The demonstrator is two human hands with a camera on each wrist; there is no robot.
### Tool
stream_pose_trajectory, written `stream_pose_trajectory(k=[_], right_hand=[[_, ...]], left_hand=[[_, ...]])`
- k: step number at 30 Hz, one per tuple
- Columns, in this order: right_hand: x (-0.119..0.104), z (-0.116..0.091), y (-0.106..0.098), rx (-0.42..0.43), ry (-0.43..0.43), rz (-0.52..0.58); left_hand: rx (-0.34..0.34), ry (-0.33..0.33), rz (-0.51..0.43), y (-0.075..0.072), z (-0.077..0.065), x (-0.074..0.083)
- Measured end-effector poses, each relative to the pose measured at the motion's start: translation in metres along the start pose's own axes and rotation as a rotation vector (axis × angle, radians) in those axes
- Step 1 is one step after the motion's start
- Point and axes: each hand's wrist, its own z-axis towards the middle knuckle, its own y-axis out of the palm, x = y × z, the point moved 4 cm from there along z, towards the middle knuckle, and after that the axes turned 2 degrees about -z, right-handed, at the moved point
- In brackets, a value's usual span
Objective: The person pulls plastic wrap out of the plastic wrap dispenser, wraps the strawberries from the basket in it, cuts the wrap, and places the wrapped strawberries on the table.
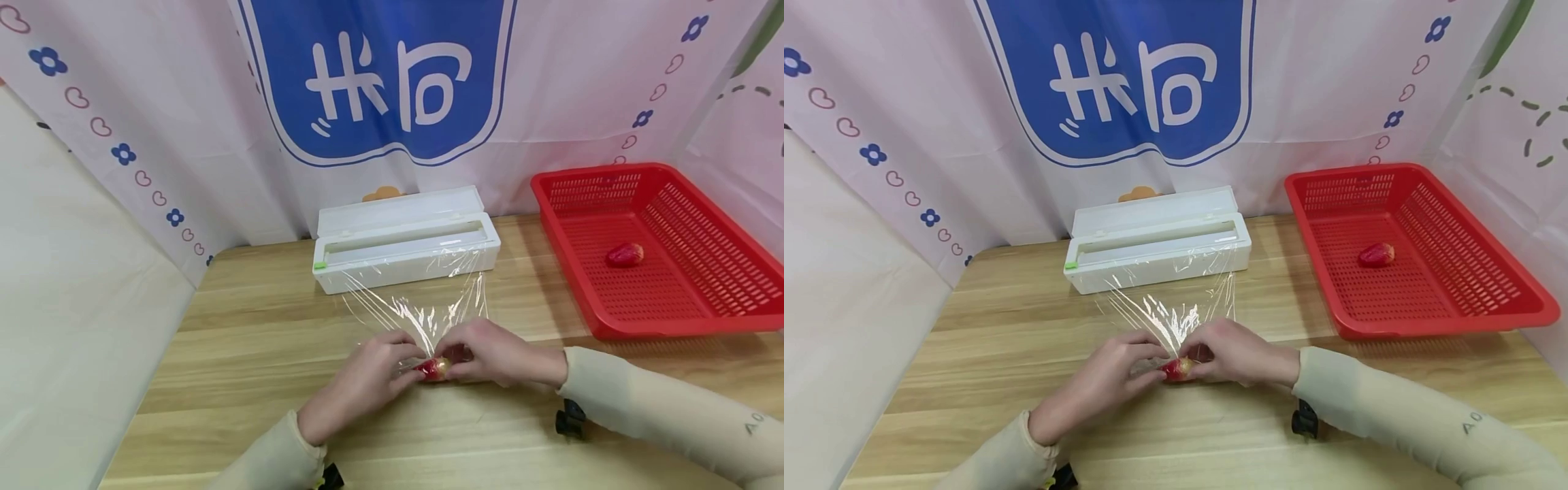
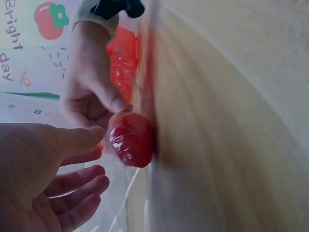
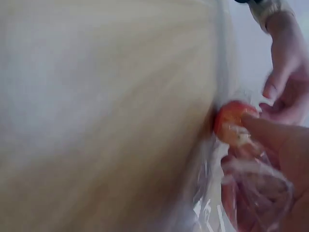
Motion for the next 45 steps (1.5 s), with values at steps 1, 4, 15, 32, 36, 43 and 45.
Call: stream_pose_trajectory(k=[1,4,15,32,36,43,45], right_hand=[[0.002,0.001,0.000,-0.018,0.006,0.021],[0.008,0.005,0.000,-0.071,0.019,0.089],[0.009,0.009,-0.017,-0.045,0.016,-0.016],[-0.002,0.008,-0.006,0.085,-0.034,-0.181],[0.007,0.012,-0.006,0.065,0.026,-0.088],[0.021,0.019,-0.006,0.012,0.072,0.089],[0.022,0.020,-0.007,-0.009,0.088,0.107]], left_hand=[[-0.003,0.005,-0.001,0.001,0.000,0.000],[-0.014,0.012,0.011,0.006,0.001,0.001],[-0.023,-0.066,-0.033,0.014,0.005,-0.004],[-0.049,-0.150,-0.001,0.016,0.010,-0.017],[-0.008,-0.115,0.045,0.014,0.010,-0.015],[0.000,-0.068,0.080,0.014,0.012,-0.013],[-0.016,-0.074,0.079,0.014,0.012,-0.014]])
